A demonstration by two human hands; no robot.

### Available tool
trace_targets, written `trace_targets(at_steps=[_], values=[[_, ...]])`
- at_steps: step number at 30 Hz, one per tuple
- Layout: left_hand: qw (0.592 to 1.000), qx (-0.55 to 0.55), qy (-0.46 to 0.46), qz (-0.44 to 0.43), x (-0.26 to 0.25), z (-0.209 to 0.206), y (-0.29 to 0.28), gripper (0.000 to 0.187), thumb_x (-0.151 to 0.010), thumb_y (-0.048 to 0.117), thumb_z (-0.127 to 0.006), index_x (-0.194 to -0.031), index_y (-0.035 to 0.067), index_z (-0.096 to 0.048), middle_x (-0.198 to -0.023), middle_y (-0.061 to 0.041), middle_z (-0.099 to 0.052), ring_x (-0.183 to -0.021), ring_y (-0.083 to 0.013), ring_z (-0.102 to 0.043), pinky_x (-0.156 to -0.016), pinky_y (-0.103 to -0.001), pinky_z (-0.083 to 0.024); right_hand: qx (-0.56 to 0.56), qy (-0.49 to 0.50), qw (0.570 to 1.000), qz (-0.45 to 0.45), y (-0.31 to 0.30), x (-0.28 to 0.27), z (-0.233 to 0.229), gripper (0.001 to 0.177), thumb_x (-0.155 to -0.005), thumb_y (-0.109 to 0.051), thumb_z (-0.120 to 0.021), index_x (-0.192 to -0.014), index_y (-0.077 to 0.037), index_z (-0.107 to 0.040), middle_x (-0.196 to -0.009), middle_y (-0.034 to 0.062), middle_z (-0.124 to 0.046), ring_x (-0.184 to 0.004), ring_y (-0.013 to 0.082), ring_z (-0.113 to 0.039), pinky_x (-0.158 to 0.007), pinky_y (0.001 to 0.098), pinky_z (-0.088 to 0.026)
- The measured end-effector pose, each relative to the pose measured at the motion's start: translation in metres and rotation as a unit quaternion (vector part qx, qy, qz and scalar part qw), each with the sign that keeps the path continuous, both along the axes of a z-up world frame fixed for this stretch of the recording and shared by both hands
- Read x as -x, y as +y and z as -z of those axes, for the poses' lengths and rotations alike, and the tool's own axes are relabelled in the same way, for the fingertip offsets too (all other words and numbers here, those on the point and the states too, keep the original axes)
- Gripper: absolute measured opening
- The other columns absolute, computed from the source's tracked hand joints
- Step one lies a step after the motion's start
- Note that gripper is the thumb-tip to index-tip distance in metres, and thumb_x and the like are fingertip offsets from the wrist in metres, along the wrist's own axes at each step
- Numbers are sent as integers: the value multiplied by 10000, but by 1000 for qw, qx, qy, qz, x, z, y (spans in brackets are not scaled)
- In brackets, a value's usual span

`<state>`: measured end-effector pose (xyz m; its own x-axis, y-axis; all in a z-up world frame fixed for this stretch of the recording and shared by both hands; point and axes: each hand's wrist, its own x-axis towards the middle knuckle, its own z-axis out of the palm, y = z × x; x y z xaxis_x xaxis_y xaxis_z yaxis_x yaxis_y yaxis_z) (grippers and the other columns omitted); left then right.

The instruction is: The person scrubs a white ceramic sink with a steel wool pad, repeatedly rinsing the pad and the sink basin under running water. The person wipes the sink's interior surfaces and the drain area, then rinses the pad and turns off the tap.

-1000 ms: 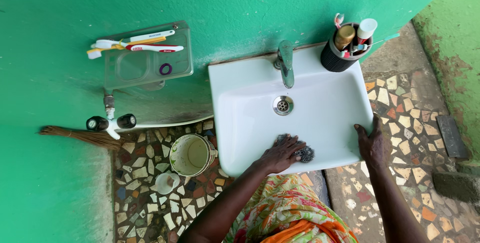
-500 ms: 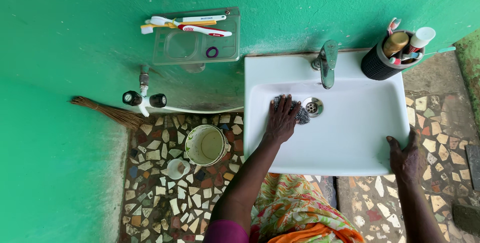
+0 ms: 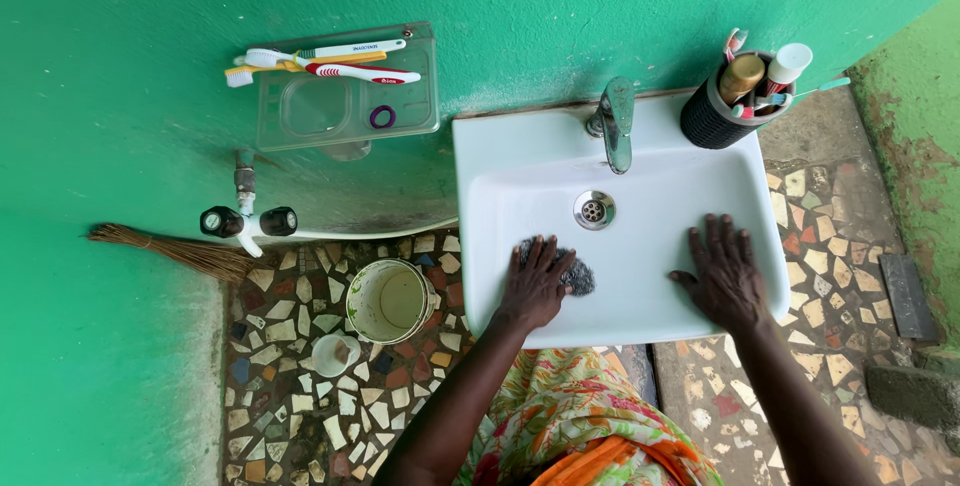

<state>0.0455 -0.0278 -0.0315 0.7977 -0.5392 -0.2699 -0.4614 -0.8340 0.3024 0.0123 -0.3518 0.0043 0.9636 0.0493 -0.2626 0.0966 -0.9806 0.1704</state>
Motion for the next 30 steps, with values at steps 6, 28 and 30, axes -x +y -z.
trace_targets(at_steps=[6, 28, 30], values=[[993, -2, -108, -55, -49, 1, -15, 691, -1043, 442, -510, -1654, 230, -266, -1735, -155, -141, -1620, -351, -105, -1284, -620, -94, -36, 7, 999, 30, 59, -19, 34, 893, -945, -753, -257, -1633, -208, -91, -1700, 158, 19, -1546, 407, 119, -1183, 654, 82], [986, 80, -141, -36, -75, 15, -44, 672, -1005, 349, -591, -1608, 187, -345, -1694, -206, -204, -1581, -410, -140, -1238, -666, -128, -56, -48, 997, 32, 56, -30, 47, 917, -922, -772, -275, -1629, -205, -135, -1699, 170, -20, -1551, 423, 87, -1169, 690, 50], [985, 102, -138, -28, -62, 16, -43, 645, -989, 330, -612, -1572, 183, -379, -1677, -225, -214, -1561, -432, -137, -1221, -666, -143, -90, -75, 993, 18, 57, -27, 49, 907, -931, -769, -279, -1620, -193, -150, -1692, 184, -22, -1546, 429, 87, -1161, 693, 60]])
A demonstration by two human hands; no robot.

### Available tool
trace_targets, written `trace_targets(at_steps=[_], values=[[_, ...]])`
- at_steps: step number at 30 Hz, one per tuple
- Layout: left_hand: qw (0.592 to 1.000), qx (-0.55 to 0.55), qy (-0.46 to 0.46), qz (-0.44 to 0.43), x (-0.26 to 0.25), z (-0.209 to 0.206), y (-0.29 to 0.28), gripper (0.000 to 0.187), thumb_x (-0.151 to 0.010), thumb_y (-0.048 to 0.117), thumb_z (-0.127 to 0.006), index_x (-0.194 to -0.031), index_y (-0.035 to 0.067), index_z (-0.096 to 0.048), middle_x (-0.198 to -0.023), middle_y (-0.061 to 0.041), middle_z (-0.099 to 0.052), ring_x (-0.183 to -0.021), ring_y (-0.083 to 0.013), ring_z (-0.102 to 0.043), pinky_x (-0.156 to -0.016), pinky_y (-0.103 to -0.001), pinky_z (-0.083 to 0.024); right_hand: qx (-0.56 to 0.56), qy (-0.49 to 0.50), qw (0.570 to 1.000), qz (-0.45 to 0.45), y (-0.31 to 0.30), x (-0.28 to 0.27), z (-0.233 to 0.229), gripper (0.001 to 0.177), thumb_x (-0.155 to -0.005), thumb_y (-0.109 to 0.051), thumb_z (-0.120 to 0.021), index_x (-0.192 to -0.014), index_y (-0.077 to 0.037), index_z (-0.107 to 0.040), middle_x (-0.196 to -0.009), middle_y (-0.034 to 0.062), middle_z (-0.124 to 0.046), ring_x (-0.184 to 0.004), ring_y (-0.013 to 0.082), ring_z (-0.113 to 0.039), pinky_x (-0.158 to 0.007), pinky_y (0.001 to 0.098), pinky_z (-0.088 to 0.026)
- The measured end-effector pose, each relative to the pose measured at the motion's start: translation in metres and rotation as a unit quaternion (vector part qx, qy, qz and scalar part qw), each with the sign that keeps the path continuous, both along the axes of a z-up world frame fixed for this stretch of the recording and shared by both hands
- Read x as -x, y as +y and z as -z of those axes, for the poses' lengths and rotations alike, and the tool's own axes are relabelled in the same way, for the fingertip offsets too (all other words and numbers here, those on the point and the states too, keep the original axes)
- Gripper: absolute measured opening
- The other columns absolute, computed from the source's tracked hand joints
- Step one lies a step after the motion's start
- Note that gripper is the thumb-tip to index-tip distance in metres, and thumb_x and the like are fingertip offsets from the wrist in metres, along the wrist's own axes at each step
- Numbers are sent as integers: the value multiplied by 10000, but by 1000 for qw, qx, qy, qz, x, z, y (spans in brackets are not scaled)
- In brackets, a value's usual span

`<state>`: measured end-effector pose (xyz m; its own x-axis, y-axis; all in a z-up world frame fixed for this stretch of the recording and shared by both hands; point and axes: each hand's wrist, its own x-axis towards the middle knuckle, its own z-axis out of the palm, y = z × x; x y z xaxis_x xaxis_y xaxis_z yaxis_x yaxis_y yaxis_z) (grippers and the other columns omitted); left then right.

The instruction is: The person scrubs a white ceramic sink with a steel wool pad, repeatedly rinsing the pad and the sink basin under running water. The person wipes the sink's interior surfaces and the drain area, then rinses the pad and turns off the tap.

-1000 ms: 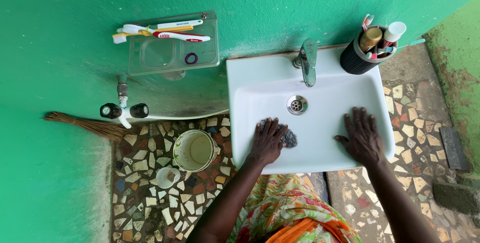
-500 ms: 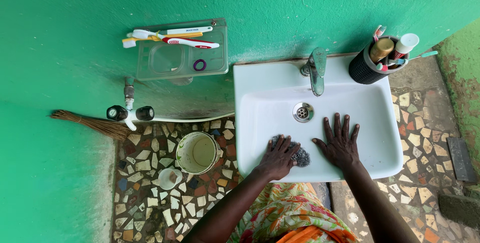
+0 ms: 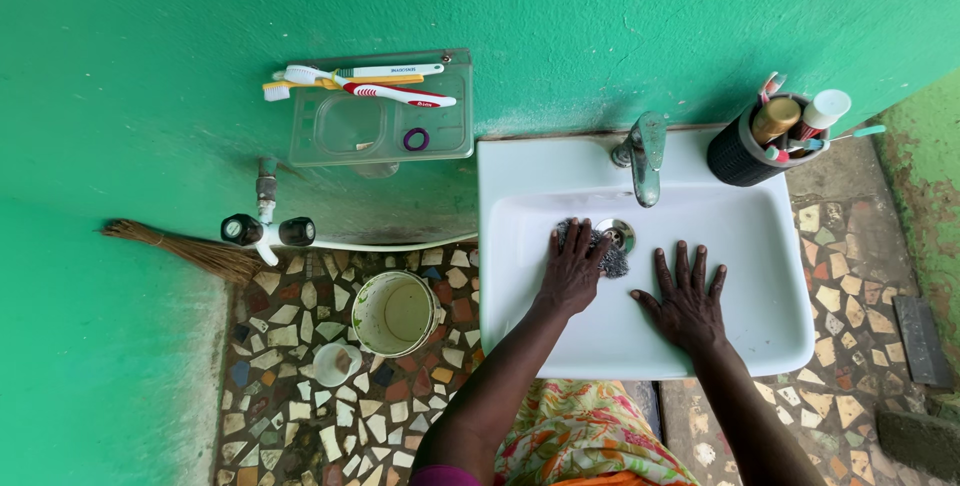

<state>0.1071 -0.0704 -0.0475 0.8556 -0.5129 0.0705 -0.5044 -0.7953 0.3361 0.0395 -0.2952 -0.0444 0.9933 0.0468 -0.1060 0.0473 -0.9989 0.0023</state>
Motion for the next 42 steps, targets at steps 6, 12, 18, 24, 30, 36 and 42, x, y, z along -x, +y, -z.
trace_targets(at_steps=[6, 12, 18, 24, 30, 36, 42], values=[[975, 56, 204, 62, 70, -19, 32, 519, -930, 169, -703, -1433, 155, -579, -1510, -194, -485, -1459, -402, -413, -1192, -562, -345, -27, -41, 999, -18, -1, 1, 10, 908, -919, -770, -284, -1605, -189, -161, -1680, 183, -25, -1540, 428, 92, -1149, 693, 78], [973, 216, 13, -85, 27, -44, 71, 483, -942, 194, -721, -1405, 119, -604, -1396, -185, -581, -1305, -375, -560, -1053, -511, -505, -43, -67, 997, -20, 3, -13, 25, 863, -953, -726, -263, -1610, -178, -151, -1693, 192, -5, -1548, 448, 120, -1137, 741, 100], [925, 232, -213, -211, -71, -65, 81, 500, -999, 335, -686, -1432, 109, -578, -1431, -203, -585, -1343, -393, -552, -1126, -609, -395, -40, -86, 995, -22, 3, -14, 29, 866, -946, -728, -244, -1607, -176, -154, -1686, 200, -7, -1546, 452, 116, -1126, 747, 105], [939, 157, -227, -205, -103, -62, 49, 529, -944, 312, -713, -1412, 90, -607, -1421, -176, -607, -1379, -403, -522, -1226, -626, -282, -39, -84, 995, -22, 4, -8, 27, 856, -957, -720, -249, -1607, -170, -164, -1685, 202, -22, -1547, 454, 104, -1133, 746, 96], [958, 213, -162, -102, -113, -61, -18, 464, -950, 184, -716, -1394, 80, -630, -1447, -176, -607, -1401, -389, -521, -1234, -523, -391, -22, -103, 994, -22, 3, -14, 22, 848, -948, -717, -254, -1595, -179, -151, -1666, 191, -29, -1532, 441, 97, -1126, 731, 92], [950, 177, -202, -162, -121, -52, 58, 436, -977, 234, -675, -1383, 85, -624, -1469, -166, -616, -1391, -387, -543, -1184, -501, -456, -16, -83, 996, -14, 4, -18, 21, 854, -932, -727, -268, -1595, -204, -147, -1668, 179, -26, -1533, 435, 99, -1129, 727, 81], [923, 177, -16, -342, -110, -43, 138, 399, -1044, 336, -582, -1352, 86, -625, -1373, -153, -658, -1183, -356, -683, -941, -437, -597, -31, -105, 994, -21, 5, -17, 22, 842, -944, -709, -266, -1594, -183, -167, -1671, 197, -42, -1533, 455, 77, -1127, 745, 62]])
